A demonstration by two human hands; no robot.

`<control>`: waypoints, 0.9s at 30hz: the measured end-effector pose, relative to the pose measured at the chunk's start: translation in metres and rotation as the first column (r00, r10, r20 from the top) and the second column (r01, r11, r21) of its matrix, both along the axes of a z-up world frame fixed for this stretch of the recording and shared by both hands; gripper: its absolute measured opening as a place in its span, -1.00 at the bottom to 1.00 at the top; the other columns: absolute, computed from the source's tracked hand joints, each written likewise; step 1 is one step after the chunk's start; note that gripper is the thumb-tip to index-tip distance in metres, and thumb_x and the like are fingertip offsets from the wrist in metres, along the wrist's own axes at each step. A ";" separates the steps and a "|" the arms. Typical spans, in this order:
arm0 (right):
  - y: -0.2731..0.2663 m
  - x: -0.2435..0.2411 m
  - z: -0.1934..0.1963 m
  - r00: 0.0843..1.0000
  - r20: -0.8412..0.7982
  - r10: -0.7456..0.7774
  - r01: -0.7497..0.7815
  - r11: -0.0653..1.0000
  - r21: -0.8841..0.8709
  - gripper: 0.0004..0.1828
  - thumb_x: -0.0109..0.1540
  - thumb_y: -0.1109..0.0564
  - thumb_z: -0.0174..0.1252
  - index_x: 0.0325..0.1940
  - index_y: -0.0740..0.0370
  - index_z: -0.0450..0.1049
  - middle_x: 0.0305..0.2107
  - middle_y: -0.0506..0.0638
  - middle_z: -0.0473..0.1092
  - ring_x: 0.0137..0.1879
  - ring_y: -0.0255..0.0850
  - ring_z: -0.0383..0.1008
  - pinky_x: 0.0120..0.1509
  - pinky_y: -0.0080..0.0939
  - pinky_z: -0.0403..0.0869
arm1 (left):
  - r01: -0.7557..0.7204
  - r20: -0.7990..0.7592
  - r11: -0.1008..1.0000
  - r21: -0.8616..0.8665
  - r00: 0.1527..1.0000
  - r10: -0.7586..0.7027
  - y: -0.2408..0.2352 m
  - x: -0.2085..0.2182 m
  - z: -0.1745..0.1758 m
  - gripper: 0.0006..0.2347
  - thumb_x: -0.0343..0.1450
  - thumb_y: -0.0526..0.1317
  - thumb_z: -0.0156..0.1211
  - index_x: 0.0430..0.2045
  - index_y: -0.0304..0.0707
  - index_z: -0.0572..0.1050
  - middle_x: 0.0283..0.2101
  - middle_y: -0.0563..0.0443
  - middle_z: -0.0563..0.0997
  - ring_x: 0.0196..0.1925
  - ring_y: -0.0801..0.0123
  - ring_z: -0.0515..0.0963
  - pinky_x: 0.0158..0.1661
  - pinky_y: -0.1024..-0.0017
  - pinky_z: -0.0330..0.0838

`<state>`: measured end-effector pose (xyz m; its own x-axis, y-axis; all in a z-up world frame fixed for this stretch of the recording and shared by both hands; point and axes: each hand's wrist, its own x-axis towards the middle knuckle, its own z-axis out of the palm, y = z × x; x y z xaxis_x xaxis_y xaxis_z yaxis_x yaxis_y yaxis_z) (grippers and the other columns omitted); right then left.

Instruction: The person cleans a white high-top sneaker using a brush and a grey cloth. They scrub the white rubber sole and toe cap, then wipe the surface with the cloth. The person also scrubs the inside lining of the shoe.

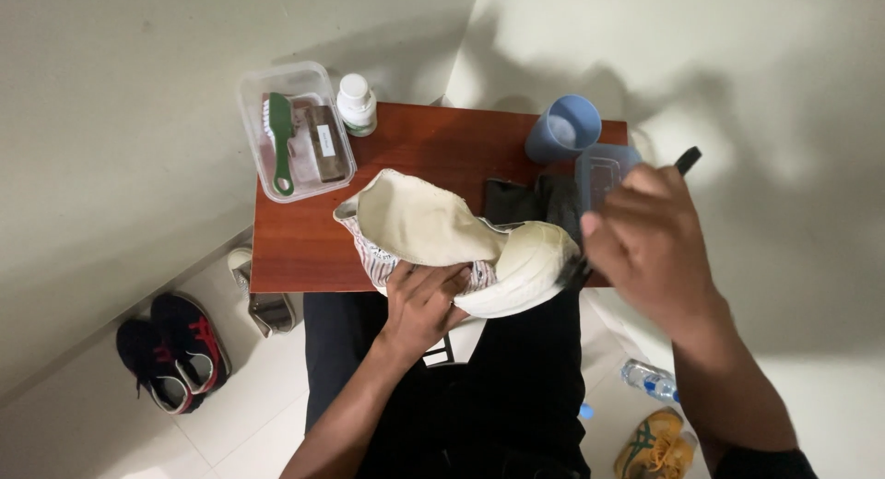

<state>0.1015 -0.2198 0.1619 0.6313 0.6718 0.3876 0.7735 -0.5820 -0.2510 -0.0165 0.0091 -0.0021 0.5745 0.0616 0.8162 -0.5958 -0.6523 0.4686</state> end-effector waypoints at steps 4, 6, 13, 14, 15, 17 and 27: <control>0.006 -0.004 0.006 0.996 0.053 0.068 -0.066 0.997 -0.030 -0.33 0.43 -0.05 -0.06 -0.81 0.06 0.23 -0.85 -0.12 0.09 -0.48 -0.08 0.22 -0.18 -0.05 0.22 | -0.012 0.016 1.000 0.002 1.000 0.012 -0.002 0.001 -0.003 -0.87 0.45 -0.16 0.28 -0.35 -0.19 0.53 -0.29 -0.02 0.71 -0.40 0.18 0.66 -0.39 0.24 0.36; -0.011 0.018 -0.012 1.000 -0.013 0.002 -0.002 1.000 0.000 -0.35 0.48 -0.04 -0.09 -0.74 0.08 0.26 -0.81 -0.09 0.07 -0.43 -0.05 0.21 -0.11 -0.02 0.25 | -0.001 0.013 1.000 0.005 1.000 0.001 -0.001 0.001 -0.003 -0.88 0.41 -0.20 0.32 -0.34 -0.21 0.52 -0.26 -0.05 0.71 -0.38 0.14 0.66 -0.39 0.21 0.40; -0.009 0.008 -0.008 0.997 -0.071 0.005 0.000 0.997 0.074 -0.35 0.47 0.02 -0.13 -0.76 0.05 0.20 -0.82 -0.12 0.01 -0.47 -0.12 0.16 -0.17 -0.10 0.22 | -0.007 0.030 1.000 -0.014 1.000 0.007 0.000 0.002 -0.003 -0.85 0.43 -0.16 0.32 -0.34 -0.21 0.51 -0.27 -0.05 0.71 -0.36 0.12 0.67 -0.38 0.20 0.41; -0.007 0.000 -0.006 0.999 -0.018 0.039 -0.038 0.998 0.052 -0.36 0.45 0.01 -0.09 -0.77 0.05 0.20 -0.82 -0.11 0.04 -0.49 -0.09 0.19 -0.19 -0.07 0.22 | -0.002 0.023 1.000 -0.018 1.000 0.003 0.000 0.002 -0.004 -0.84 0.43 -0.15 0.31 -0.34 -0.22 0.51 -0.27 -0.06 0.71 -0.36 0.11 0.67 -0.38 0.20 0.41; -0.005 -0.008 -0.004 0.997 0.035 0.074 -0.075 0.997 0.028 -0.36 0.44 0.00 -0.06 -0.78 0.06 0.19 -0.83 -0.09 0.07 -0.50 -0.05 0.21 -0.21 -0.03 0.22 | 0.003 0.016 1.000 -0.021 1.000 -0.002 0.001 0.001 -0.005 -0.83 0.43 -0.14 0.31 -0.35 -0.23 0.51 -0.26 -0.07 0.71 -0.36 0.10 0.67 -0.39 0.19 0.42; -0.006 -0.003 -0.011 0.999 0.014 0.052 -0.053 0.998 0.047 -0.35 0.44 0.00 -0.06 -0.78 0.06 0.19 -0.83 -0.09 0.06 -0.49 -0.06 0.21 -0.19 -0.04 0.23 | 0.005 0.020 1.000 -0.030 1.000 -0.005 0.002 0.001 -0.005 -0.82 0.44 -0.12 0.30 -0.35 -0.24 0.51 -0.26 -0.07 0.71 -0.35 0.10 0.67 -0.39 0.20 0.42; 0.006 -0.017 -0.004 0.998 -0.062 0.007 -0.003 0.997 0.074 -0.35 0.44 0.01 -0.09 -0.79 0.07 0.23 -0.83 -0.10 0.04 -0.49 -0.10 0.17 -0.17 -0.07 0.24 | -0.003 0.024 1.000 -0.026 1.000 0.003 0.005 -0.004 -0.009 -0.84 0.40 -0.17 0.35 -0.37 -0.23 0.51 -0.27 -0.04 0.72 -0.38 0.14 0.67 -0.40 0.21 0.45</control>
